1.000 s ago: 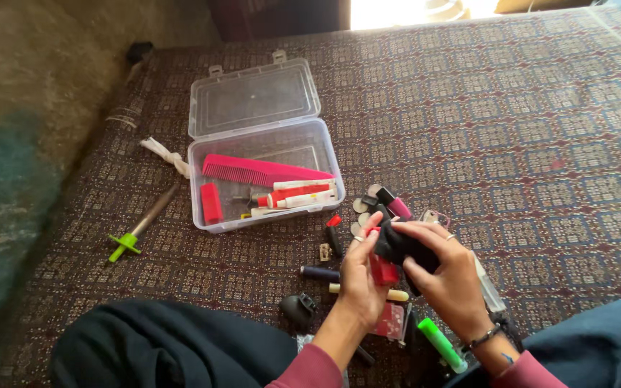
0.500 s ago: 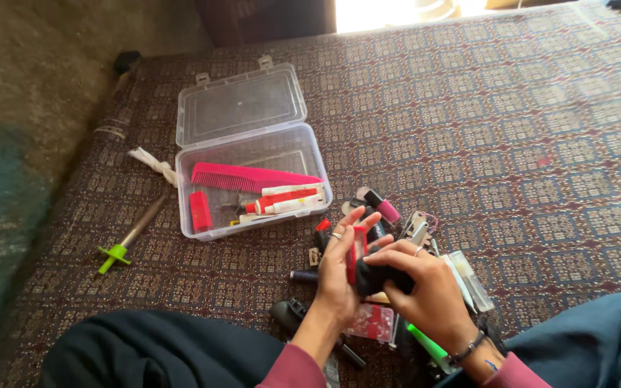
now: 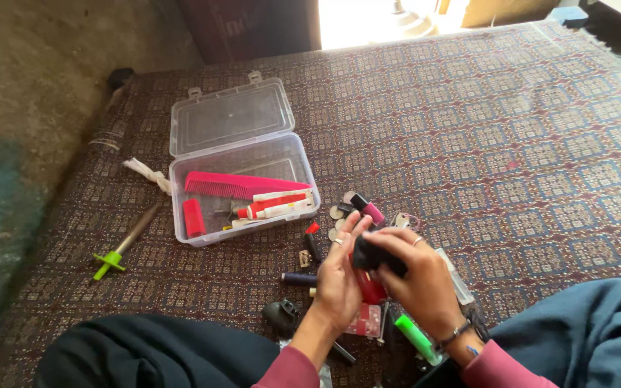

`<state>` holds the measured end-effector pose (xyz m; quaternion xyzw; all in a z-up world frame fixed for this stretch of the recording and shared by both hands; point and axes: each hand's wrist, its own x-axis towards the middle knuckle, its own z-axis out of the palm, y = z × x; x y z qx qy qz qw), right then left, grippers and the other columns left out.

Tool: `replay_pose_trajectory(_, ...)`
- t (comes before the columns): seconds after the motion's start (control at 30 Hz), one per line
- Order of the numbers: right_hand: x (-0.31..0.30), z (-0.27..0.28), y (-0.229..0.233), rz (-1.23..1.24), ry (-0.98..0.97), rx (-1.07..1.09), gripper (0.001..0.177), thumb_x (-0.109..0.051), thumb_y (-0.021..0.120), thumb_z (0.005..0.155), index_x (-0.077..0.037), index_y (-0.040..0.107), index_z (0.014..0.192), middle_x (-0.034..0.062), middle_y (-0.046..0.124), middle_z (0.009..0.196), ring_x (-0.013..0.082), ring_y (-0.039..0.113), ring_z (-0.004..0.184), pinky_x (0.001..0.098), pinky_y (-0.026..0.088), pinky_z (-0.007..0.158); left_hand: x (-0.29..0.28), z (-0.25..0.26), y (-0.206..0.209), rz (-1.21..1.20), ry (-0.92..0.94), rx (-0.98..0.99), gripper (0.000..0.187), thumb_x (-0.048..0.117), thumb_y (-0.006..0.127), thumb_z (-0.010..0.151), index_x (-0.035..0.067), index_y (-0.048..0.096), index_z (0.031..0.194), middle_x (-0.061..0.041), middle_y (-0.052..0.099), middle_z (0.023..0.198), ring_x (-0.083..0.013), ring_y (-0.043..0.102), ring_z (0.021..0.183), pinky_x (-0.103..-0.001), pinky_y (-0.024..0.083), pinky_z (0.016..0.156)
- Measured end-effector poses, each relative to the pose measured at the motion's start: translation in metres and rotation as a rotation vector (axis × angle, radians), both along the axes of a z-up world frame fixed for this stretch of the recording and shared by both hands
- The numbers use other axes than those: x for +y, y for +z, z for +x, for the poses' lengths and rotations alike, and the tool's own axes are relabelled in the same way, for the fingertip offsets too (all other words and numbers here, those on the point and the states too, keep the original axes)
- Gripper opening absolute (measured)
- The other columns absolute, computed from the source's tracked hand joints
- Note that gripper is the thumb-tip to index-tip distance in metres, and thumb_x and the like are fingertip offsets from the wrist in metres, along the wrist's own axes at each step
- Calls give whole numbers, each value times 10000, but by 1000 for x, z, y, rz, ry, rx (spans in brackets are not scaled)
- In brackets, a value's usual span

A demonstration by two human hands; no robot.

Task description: The person sits on a carpeted floor and wipes the exterior of several small cosmetic containers with a black cloth. They pick up each item, wipe it, and place it back down, repeating the process for multiple items.

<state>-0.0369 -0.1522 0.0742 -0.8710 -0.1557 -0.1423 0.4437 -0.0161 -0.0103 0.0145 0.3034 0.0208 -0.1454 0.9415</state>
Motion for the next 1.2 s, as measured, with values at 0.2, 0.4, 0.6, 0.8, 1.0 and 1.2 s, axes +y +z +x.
replay_pose_trajectory(0.2, 13, -5, -6, 40, -2, -10, 471, 2, 708, 743, -87, 710, 1206, 133, 698, 1218, 321, 709, 1072, 385, 545, 915, 8, 8, 6, -52, 42, 17, 556, 397, 358, 1067, 116, 349, 1546, -136, 503, 1509, -253, 589, 1260, -429, 481, 1088)
replay_pose_trajectory(0.4, 16, 10, -13, 140, -147, -32, 417, -11, 665, 808, -68, 693, 1221, 141, 703, 1229, 304, 704, 1138, 381, 533, 971, -11, 3, 7, -109, -73, -8, 570, 469, 356, 1070, 160, 363, 1549, -90, 526, 1460, -214, 565, 1305, -394, 454, 1126)
replay_pose_trajectory(0.6, 13, 30, -22, 187, -223, -25, 405, -33, 648, 834, -53, 684, 1237, 149, 689, 1239, 292, 678, 1158, 377, 506, 1009, -23, -2, -1, -243, -173, 36, 672, 548, 394, 1082, 67, 392, 1552, -103, 554, 1455, -210, 559, 1339, -379, 421, 1176)
replay_pose_trajectory(0.8, 9, 22, -10, 231, -213, -124, 429, 8, 639, 825, -42, 677, 1250, 146, 680, 1254, 285, 668, 1191, 369, 496, 1047, -12, 6, 4, -278, -15, 96, 687, 594, 478, 971, 121, 407, 1464, -125, 588, 1352, -249, 589, 1251, -426, 453, 1106)
replay_pose_trajectory(1.0, 24, -11, 0, 212, -89, -188, 431, 34, 638, 801, -31, 671, 1226, 140, 681, 1248, 289, 653, 1219, 379, 482, 1068, -3, 0, 0, -222, 81, 134, 598, 537, 498, 993, 121, 453, 1421, -126, 604, 1329, -238, 598, 1214, -395, 491, 1033)
replay_pose_trajectory(1.2, 13, -5, -8, 248, -225, -146, 422, 12, 627, 817, -41, 680, 1232, 138, 674, 1245, 276, 663, 1175, 360, 497, 1034, -4, 0, -17, 199, -64, -3, 547, 464, 518, 1012, 135, 484, 1447, -24, 616, 1233, -119, 609, 1045, -282, 536, 886)
